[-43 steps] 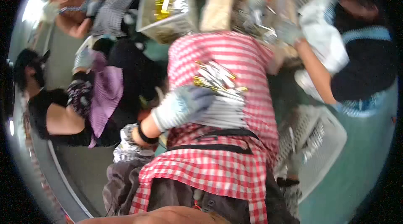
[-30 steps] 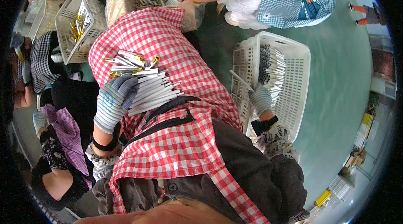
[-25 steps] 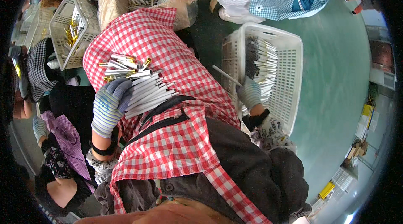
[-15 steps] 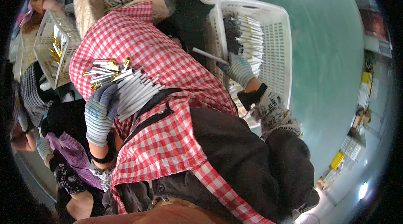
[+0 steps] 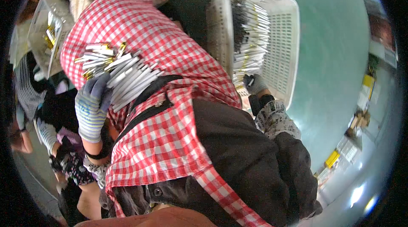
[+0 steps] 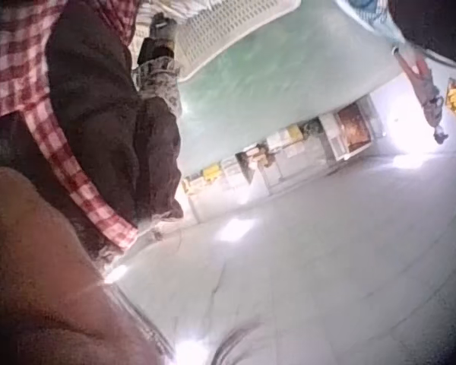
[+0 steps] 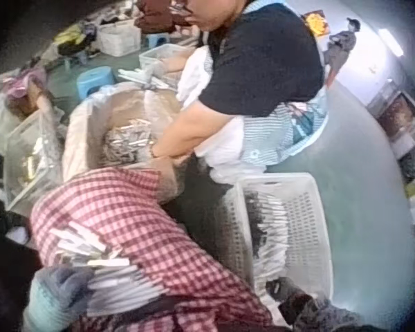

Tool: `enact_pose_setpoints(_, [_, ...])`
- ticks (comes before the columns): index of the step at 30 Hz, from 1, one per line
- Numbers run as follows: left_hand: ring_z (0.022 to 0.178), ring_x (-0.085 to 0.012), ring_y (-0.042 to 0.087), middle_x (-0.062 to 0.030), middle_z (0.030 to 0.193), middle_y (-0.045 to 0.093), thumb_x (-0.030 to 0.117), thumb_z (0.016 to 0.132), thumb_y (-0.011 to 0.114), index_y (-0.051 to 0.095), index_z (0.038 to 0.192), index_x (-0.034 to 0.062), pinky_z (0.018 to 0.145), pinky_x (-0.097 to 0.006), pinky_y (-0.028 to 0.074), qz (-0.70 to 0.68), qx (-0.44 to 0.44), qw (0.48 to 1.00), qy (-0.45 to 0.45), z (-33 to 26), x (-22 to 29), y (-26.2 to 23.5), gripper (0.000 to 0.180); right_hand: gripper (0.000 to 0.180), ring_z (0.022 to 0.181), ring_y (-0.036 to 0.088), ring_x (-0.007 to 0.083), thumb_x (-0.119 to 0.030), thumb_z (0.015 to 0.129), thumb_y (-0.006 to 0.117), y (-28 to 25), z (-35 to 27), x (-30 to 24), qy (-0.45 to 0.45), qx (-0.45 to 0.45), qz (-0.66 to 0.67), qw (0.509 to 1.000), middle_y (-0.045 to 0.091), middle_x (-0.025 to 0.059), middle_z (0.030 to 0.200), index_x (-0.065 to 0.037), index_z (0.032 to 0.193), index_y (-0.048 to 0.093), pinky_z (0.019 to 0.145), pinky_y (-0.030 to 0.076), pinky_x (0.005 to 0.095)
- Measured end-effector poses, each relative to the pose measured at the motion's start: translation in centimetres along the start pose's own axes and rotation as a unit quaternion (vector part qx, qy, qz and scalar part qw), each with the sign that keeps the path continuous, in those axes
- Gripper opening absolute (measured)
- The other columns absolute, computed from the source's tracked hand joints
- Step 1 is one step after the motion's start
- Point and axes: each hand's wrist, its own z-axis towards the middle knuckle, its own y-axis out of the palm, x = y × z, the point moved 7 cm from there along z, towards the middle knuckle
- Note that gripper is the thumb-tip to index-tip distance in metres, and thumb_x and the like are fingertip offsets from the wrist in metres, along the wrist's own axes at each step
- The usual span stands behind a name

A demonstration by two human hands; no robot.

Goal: Manually assembling small plastic tubes with metal caps in a factory workshop environment.

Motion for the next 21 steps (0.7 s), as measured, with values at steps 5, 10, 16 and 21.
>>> enact_pose_setpoints(5, [0.076, -0.0303, 0.063, -0.0098, 0.089, 0.063, 0.015, 0.078, 0.072, 0.065, 0.112, 0.0101, 0.064, -0.041, 0.05, -0.012, 0.032, 0.999, 0.035, -1.3, -0.5, -1.5, 0.035, 0.04, 0.086, 0.07, 0.0308, -0.037, 0.095, 0.059, -3.1, 4.9, -5.5, -0.037, -0.038, 0.048, 0.997, 0.07, 0.0167, 0.104, 0.0, 0.112, 0.06, 0.086, 0.058, 0.0433])
enact_pose_setpoints(10, [0.077, -0.0311, 0.065, -0.0109, 0.092, 0.067, 0.014, 0.077, 0.073, 0.067, 0.109, 0.0085, 0.066, -0.041, 0.051, -0.009, 0.054, 0.998, 0.008, -3.9, -0.6, -2.2, 0.033, 0.03, 0.066, 0.064, 0.0248, -0.038, 0.097, 0.059, 1.6, 0.3, -9.4, -0.299, 0.01, -0.149, 0.942, 0.067, 0.0116, 0.086, -0.009, 0.105, 0.057, 0.064, 0.058, 0.0379])
enact_pose_setpoints(16, [0.075, -0.0304, 0.065, -0.0103, 0.091, 0.067, 0.013, 0.077, 0.072, 0.068, 0.111, 0.0076, 0.066, -0.041, 0.051, -0.032, 0.063, 0.997, 0.014, -4.9, -0.4, -2.6, 0.035, 0.019, 0.073, 0.059, 0.0124, -0.016, 0.098, 0.057, 26.3, -30.9, -1.1, -0.713, -0.153, -0.359, 0.582, 0.065, 0.0051, 0.088, -0.004, 0.111, 0.062, 0.067, 0.05, 0.0292])
enact_pose_setpoints(21, [0.073, -0.0286, 0.064, -0.0102, 0.087, 0.066, 0.008, 0.075, 0.072, 0.066, 0.113, 0.0061, 0.065, -0.039, 0.05, -0.082, 0.136, 0.987, 0.001, -4.5, -0.8, -4.5, 0.039, 0.022, 0.086, 0.067, 0.0276, -0.012, 0.089, 0.061, 38.7, -41.6, 12.8, -0.691, -0.432, -0.555, 0.17, 0.067, 0.0092, 0.099, -0.007, 0.11, 0.065, 0.077, 0.053, 0.0398])
